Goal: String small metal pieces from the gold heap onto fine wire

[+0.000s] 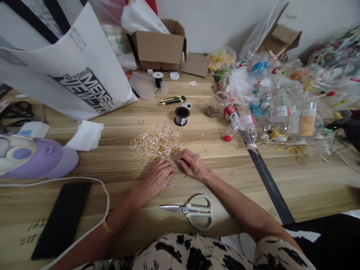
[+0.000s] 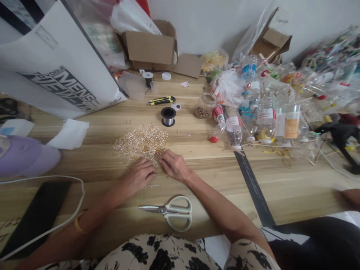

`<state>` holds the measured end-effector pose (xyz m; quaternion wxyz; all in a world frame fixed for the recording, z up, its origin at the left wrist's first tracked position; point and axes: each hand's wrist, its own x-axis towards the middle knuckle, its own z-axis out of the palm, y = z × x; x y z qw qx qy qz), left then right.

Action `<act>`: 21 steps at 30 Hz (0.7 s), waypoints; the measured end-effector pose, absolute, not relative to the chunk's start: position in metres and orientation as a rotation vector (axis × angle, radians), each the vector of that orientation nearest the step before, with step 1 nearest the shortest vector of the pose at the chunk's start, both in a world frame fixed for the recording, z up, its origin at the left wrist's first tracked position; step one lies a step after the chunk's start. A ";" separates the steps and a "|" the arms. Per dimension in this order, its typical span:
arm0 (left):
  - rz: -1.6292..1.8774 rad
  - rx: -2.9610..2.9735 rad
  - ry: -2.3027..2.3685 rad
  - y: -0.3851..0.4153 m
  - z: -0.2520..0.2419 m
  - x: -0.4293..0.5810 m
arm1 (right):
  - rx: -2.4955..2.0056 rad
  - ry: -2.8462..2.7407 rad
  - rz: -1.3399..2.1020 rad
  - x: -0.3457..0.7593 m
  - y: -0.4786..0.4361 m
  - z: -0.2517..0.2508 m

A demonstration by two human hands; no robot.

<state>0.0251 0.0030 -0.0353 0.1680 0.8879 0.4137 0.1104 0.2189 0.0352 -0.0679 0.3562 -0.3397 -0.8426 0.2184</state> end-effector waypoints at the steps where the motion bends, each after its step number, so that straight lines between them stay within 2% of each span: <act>1: 0.326 2.522 1.177 0.003 -0.035 0.025 | -0.876 -2.175 0.566 0.219 0.035 -0.068; 5: 0.466 2.408 1.206 0.006 -0.037 0.025 | -0.864 -2.174 0.577 0.220 0.035 -0.066; 11: 0.727 1.931 1.335 0.014 -0.045 0.022 | -0.831 -2.181 0.576 0.219 0.035 -0.063; 16: 0.800 1.545 1.308 0.017 -0.046 0.018 | -0.801 -2.182 0.625 0.216 0.030 -0.057; 21: 0.844 1.418 1.302 0.018 -0.047 0.018 | -0.821 -2.151 0.687 0.211 0.024 -0.051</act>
